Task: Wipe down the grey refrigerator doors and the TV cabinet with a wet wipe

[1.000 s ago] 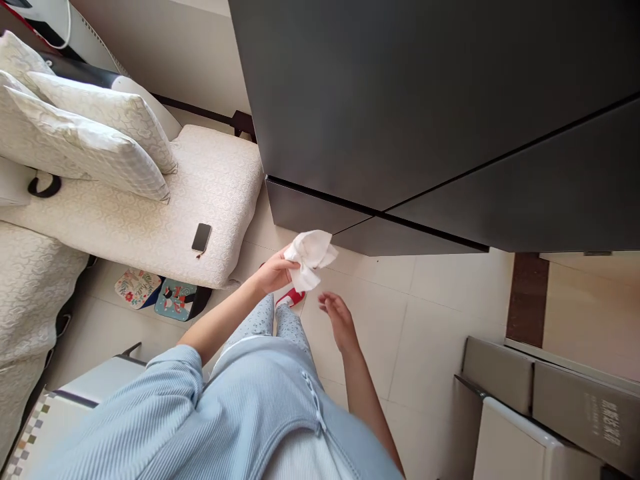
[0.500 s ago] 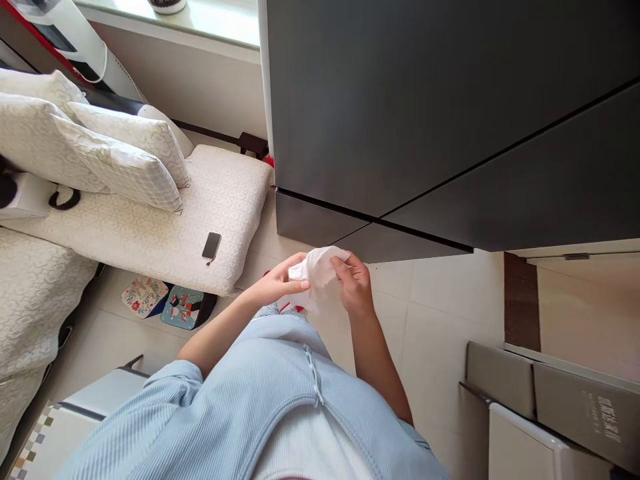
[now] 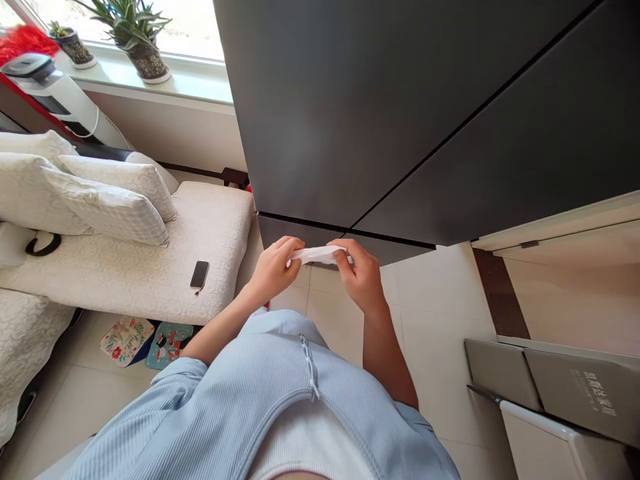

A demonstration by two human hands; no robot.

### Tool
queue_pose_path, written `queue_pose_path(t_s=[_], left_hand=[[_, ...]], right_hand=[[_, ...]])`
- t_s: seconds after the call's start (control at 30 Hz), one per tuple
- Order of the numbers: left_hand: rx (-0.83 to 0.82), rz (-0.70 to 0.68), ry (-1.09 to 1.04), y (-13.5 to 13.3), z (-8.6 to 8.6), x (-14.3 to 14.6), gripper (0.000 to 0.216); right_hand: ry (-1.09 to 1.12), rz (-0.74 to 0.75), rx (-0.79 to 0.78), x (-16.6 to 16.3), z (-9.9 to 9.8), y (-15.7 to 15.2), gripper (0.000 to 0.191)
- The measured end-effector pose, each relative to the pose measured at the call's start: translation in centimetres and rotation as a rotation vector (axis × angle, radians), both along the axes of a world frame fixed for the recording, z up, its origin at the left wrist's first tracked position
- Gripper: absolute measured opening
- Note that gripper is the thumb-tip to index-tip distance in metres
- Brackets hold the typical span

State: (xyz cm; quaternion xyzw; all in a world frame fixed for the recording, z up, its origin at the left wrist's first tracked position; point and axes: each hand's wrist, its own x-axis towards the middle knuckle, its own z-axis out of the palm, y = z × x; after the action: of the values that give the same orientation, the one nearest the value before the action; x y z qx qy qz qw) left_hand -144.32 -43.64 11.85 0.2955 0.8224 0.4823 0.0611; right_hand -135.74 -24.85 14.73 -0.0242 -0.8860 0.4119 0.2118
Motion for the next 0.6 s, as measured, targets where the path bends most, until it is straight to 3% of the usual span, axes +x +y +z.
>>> queue_pose_path(t_s=[0.1, 0.17, 0.23, 0.3, 0.37, 0.47, 0.53, 0.6], left_hand=[[-0.025, -0.096, -0.145, -0.7, 0.5, -0.9, 0.020], [0.028, -0.237, -0.333, -1.1, 0.9, -1.5, 0.016], [0.045, -0.368, -0.498, -1.0, 1.0, -1.8, 0.032], [-0.002, -0.369, -0.585, -0.5, 0.5, -1.9, 0.055], [0.044, -0.254, -0.676, 0.5, -0.4, -1.7, 0.067], [0.360, -0.131, -1.011, 2.0, -1.5, -1.0, 0.074], [0.523, -0.174, -1.225, 2.4, -1.5, -0.5, 0.081], [0.580, -0.231, -1.265, 2.3, -1.1, -0.1, 0.079]], right_hand=[[0.006, -0.131, -0.108, 0.1, -0.5, 1.1, 0.034], [0.007, -0.201, -0.182, 0.0, -0.7, 1.8, 0.038], [-0.005, -0.241, -0.181, -0.1, -0.9, 2.1, 0.039], [0.025, -0.266, -0.078, -0.2, -1.2, 1.9, 0.035], [0.132, -0.267, 0.086, -0.2, -1.8, 1.2, 0.028], [0.254, -0.140, 0.322, 0.1, -3.1, -0.7, 0.023], [0.239, -0.025, 0.449, 0.4, -4.0, -2.0, 0.024], [0.223, 0.037, 0.538, 0.6, -4.5, -3.0, 0.023]])
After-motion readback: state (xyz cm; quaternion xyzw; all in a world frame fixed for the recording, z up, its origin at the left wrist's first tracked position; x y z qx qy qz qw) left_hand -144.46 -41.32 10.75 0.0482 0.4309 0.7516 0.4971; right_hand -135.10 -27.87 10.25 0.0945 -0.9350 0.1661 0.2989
